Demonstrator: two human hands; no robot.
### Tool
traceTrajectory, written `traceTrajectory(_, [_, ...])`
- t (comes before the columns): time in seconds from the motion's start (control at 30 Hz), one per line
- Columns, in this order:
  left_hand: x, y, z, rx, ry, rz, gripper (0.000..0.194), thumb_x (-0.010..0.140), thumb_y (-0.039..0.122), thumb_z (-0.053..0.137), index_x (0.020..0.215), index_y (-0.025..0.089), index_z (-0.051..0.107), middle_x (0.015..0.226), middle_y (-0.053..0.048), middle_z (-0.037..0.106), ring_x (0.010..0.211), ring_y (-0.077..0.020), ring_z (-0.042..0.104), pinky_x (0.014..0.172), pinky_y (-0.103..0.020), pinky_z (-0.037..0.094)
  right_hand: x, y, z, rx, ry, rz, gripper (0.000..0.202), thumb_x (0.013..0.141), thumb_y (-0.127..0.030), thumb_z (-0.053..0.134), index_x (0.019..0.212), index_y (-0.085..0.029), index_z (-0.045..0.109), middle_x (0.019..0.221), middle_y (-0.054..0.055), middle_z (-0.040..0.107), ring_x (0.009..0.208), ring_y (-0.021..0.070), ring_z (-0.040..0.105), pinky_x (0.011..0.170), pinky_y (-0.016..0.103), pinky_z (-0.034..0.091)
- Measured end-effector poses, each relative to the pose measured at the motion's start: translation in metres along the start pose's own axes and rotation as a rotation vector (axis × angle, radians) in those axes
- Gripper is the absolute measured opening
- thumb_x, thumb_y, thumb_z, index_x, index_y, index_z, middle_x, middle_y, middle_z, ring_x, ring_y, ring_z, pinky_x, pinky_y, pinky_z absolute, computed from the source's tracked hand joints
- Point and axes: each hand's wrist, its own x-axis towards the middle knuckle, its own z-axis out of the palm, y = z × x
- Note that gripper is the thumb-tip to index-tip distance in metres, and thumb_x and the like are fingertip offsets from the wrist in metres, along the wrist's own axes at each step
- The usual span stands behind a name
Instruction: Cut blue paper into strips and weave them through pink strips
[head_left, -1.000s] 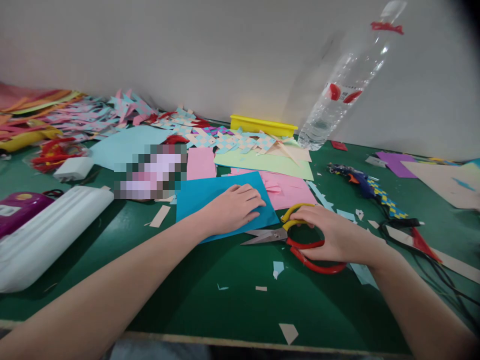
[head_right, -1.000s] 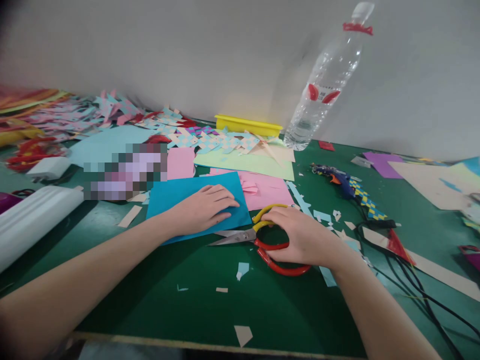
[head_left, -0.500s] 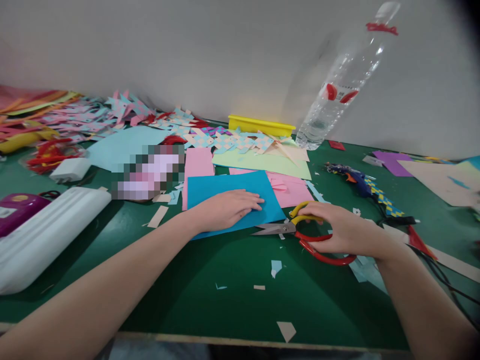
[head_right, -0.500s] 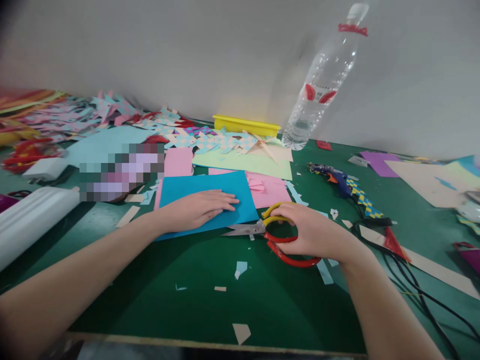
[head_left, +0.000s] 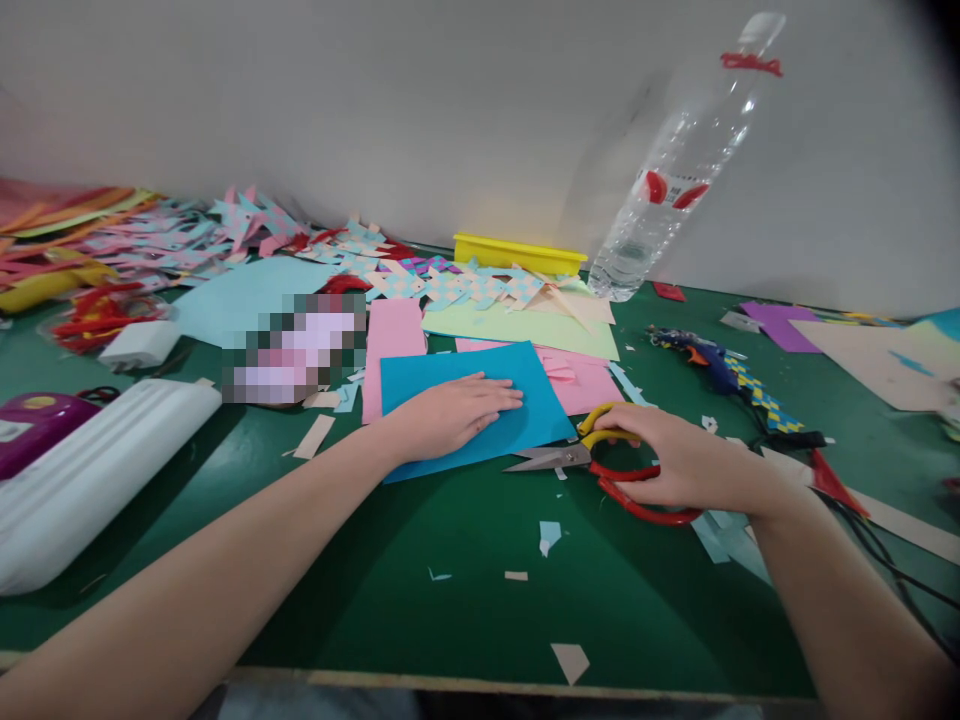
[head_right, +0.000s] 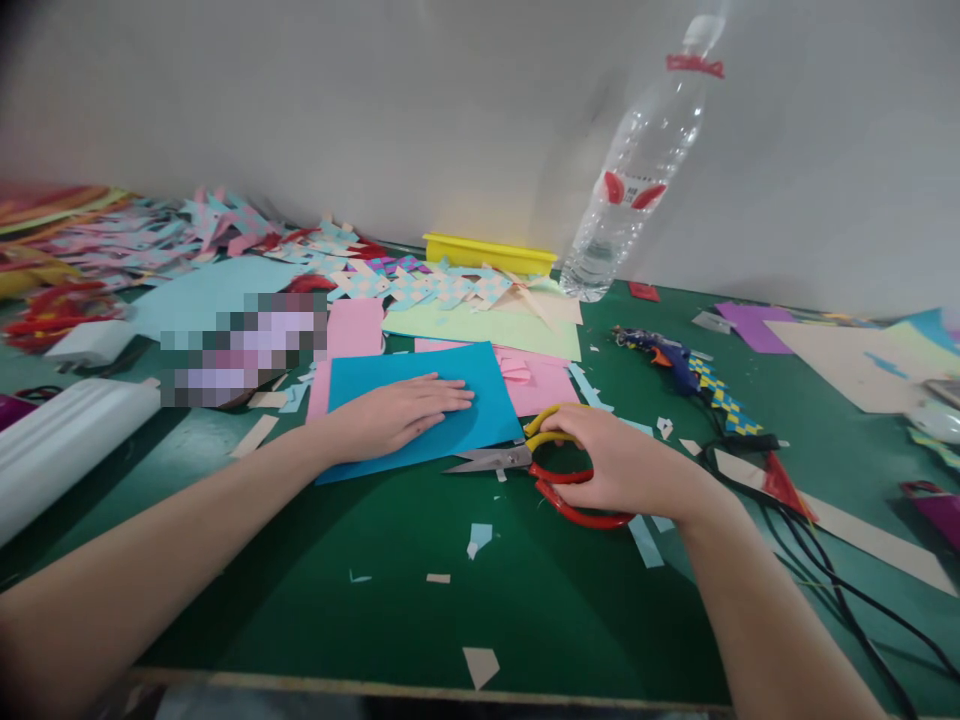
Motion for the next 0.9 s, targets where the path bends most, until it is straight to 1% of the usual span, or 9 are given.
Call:
traceTrajectory(0.17, [0.002,0.001,0.000,-0.004,0.000,-0.022,0.041,0.099,0.022,0.027,0.137,0.022,0.043,0.145,0.002,0.041,0.138,-0.0124,0.027,0.115,-0.033,0.017,0.002,-0.008,0.005,-0.018,-0.013,-0.032,0.048,0.077,-0.039,0.062,0.122,-0.026,0.053,0.128,0.007,0.056,0.115,0.0261,0.053,0.095,0.041,0.047])
traceTrajectory(0.3, [0.002,-0.001,0.003,0.005,0.008,-0.005,0.041,0.100,0.023,0.026,0.138,0.022,0.041,0.146,0.003,0.039,0.138,-0.0112,0.025,0.115,-0.032,0.016,0.004,-0.014,0.008,-0.058,0.006,-0.050,0.049,0.079,-0.042,0.059,0.124,-0.024,0.050,0.127,0.008,0.055,0.115,0.0268,0.052,0.094,0.043,0.046])
traceTrajectory(0.43, [0.002,-0.003,0.005,0.008,0.018,0.012,0.041,0.100,0.024,0.024,0.137,0.022,0.043,0.146,0.003,0.040,0.139,-0.0106,0.025,0.116,-0.033,0.014,0.008,-0.016,0.011,-0.075,0.036,-0.087,0.048,0.079,-0.041,0.059,0.123,-0.023,0.052,0.124,0.009,0.058,0.114,0.0281,0.052,0.095,0.045,0.045])
traceTrajectory(0.53, [0.003,-0.002,0.005,0.006,0.016,0.013,0.041,0.100,0.022,0.024,0.137,0.022,0.042,0.146,0.003,0.039,0.139,-0.0106,0.024,0.116,-0.034,0.014,0.011,-0.017,0.013,-0.079,0.057,-0.114,0.048,0.078,-0.040,0.061,0.122,-0.023,0.053,0.123,0.009,0.059,0.115,0.0290,0.052,0.096,0.046,0.044])
traceTrajectory(0.73, [0.003,-0.002,0.004,-0.015,-0.002,0.012,0.044,0.096,0.014,0.026,0.137,0.023,0.042,0.147,0.003,0.037,0.139,-0.0109,0.023,0.116,-0.035,0.015,0.013,-0.016,0.015,-0.102,0.046,-0.129,0.049,0.079,-0.041,0.059,0.124,-0.023,0.052,0.125,0.010,0.058,0.118,0.0292,0.050,0.099,0.048,0.041])
traceTrajectory(0.9, [0.003,-0.003,0.004,-0.033,0.000,0.013,0.045,0.096,0.014,0.026,0.137,0.024,0.042,0.147,0.003,0.038,0.139,-0.0109,0.023,0.116,-0.036,0.015,0.013,-0.015,0.013,-0.088,0.013,-0.140,0.047,0.079,-0.042,0.059,0.122,-0.024,0.054,0.124,0.009,0.059,0.117,0.0287,0.052,0.102,0.050,0.038])
